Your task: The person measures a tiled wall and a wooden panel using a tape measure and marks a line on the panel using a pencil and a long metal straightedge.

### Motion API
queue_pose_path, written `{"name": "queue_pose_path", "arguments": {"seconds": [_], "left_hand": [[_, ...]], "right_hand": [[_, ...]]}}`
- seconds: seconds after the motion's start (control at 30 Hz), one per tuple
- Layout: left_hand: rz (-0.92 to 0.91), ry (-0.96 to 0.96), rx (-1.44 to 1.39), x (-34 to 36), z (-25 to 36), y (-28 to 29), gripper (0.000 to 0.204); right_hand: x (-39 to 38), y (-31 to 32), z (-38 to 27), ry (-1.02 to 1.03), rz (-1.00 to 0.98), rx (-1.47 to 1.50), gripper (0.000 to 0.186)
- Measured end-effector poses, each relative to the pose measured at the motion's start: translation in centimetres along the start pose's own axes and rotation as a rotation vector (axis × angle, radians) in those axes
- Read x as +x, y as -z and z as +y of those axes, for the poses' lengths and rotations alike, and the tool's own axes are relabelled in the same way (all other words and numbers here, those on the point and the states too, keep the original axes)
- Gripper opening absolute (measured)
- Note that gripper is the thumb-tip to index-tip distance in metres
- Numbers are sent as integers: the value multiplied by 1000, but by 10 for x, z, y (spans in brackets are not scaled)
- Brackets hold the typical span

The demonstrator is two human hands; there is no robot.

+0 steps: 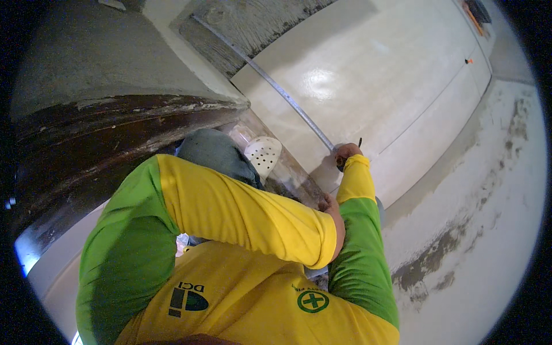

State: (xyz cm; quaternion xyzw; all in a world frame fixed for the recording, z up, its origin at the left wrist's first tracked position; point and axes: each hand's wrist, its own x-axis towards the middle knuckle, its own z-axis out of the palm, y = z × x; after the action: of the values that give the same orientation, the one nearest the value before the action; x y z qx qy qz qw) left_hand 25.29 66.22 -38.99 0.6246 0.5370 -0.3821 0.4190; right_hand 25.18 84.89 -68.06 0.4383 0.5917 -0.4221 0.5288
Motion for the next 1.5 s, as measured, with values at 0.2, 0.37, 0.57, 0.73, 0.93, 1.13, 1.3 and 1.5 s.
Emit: {"name": "queue_pose_path", "arguments": {"seconds": [0.2, 0.37, 0.57, 0.73, 0.93, 1.13, 1.3, 1.5], "left_hand": [[-24, -194, 357, -29, -13, 17, 45], [19, -232, 283, -34, -26, 20, 45], [28, -225, 274, -41, -37, 21, 44], [22, -194, 272, -42, -36, 26, 43], [-144, 117, 508, -42, -16, 29, 44], [-198, 81, 564, -29, -9, 25, 45], [-302, 399, 680, -26, -8, 25, 46], [-24, -148, 370, -39, -29, 24, 45]], "right_hand": [[5, 3, 1, 26, 42, -123, 24], [42, 2, 16, 134, 38, -322, 27], [52, 0, 23, 42, -72, 149, 17], [45, 3, 14, -74, -82, -59, 24], [16, -4, 7, 148, 143, -190, 27], [-7, -4, 5, 90, 182, 146, 14], [32, -6, 17, 62, -10, 28, 28], [37, -8, 26, 148, 89, 75, 30]]}}
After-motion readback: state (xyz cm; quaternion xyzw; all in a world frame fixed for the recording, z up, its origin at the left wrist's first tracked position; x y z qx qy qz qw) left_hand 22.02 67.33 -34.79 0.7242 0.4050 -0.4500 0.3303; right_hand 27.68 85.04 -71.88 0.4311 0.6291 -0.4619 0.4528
